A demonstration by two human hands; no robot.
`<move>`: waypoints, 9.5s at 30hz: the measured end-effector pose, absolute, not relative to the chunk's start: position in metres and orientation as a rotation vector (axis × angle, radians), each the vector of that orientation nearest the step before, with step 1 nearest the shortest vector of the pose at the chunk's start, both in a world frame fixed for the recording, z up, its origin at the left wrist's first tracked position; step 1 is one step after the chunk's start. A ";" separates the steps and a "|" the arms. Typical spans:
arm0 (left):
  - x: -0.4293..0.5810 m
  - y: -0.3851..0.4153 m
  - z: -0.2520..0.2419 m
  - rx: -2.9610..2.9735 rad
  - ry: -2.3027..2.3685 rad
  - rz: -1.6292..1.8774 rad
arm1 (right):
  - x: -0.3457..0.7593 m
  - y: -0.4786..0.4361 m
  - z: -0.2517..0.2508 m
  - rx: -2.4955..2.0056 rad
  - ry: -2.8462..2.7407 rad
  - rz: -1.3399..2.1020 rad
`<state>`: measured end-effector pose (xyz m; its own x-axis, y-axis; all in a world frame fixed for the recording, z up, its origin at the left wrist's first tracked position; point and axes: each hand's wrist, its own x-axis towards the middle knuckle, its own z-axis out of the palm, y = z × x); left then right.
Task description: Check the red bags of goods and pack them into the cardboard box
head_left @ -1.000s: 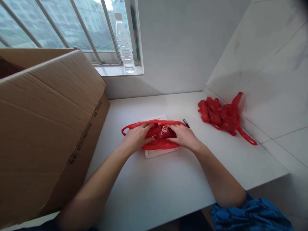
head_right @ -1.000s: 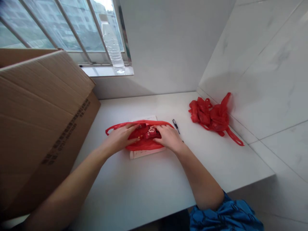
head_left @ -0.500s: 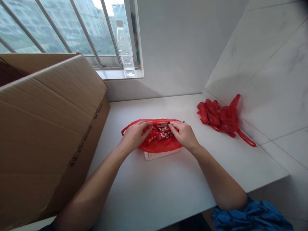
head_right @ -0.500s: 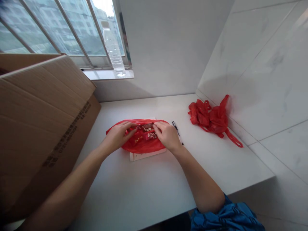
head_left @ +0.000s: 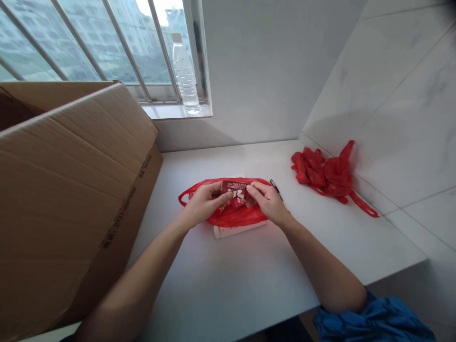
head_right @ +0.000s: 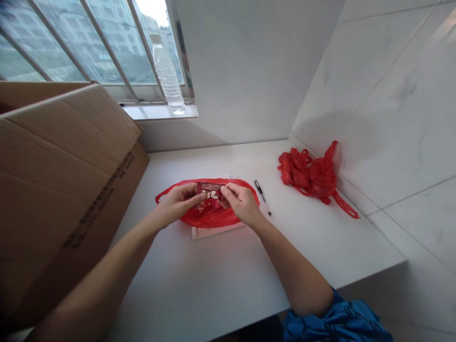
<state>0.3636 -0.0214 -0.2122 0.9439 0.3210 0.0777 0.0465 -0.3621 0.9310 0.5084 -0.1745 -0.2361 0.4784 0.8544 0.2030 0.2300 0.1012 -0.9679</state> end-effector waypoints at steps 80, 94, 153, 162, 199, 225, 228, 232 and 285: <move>0.365 -0.022 -0.236 3.070 0.735 -0.006 | 0.518 -0.174 -0.258 -2.007 -1.444 -0.116; 0.353 -0.015 -0.205 1.729 0.164 0.117 | 0.499 -0.178 -0.238 -1.434 -1.140 0.536; 0.372 -0.009 -0.260 2.956 0.807 0.357 | 0.511 -0.171 -0.264 -2.086 -1.558 0.060; 0.371 0.000 -0.254 2.842 0.588 0.500 | 0.511 -0.168 -0.265 -2.025 -1.468 0.065; 0.360 -0.017 -0.215 2.009 0.217 0.416 | 0.504 -0.169 -0.249 -1.385 -1.016 0.515; 0.367 -0.027 -0.221 1.513 0.317 0.431 | 0.499 -0.173 -0.238 -1.258 -0.940 0.733; 0.366 -0.026 -0.220 1.494 0.350 0.394 | 0.500 -0.174 -0.237 -1.254 -0.936 0.760; 0.365 -0.019 -0.218 1.573 0.368 0.350 | 0.503 -0.172 -0.241 -1.287 -0.958 0.747; 0.368 -0.029 -0.224 1.437 0.278 0.181 | 0.508 -0.182 -0.234 -1.269 -0.987 0.590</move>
<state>0.3675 -0.0292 -0.2238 0.9542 0.2884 -0.0791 0.0435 0.1280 0.9908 0.5081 -0.1816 -0.2344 0.4854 0.8285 0.2792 0.1468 0.2376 -0.9602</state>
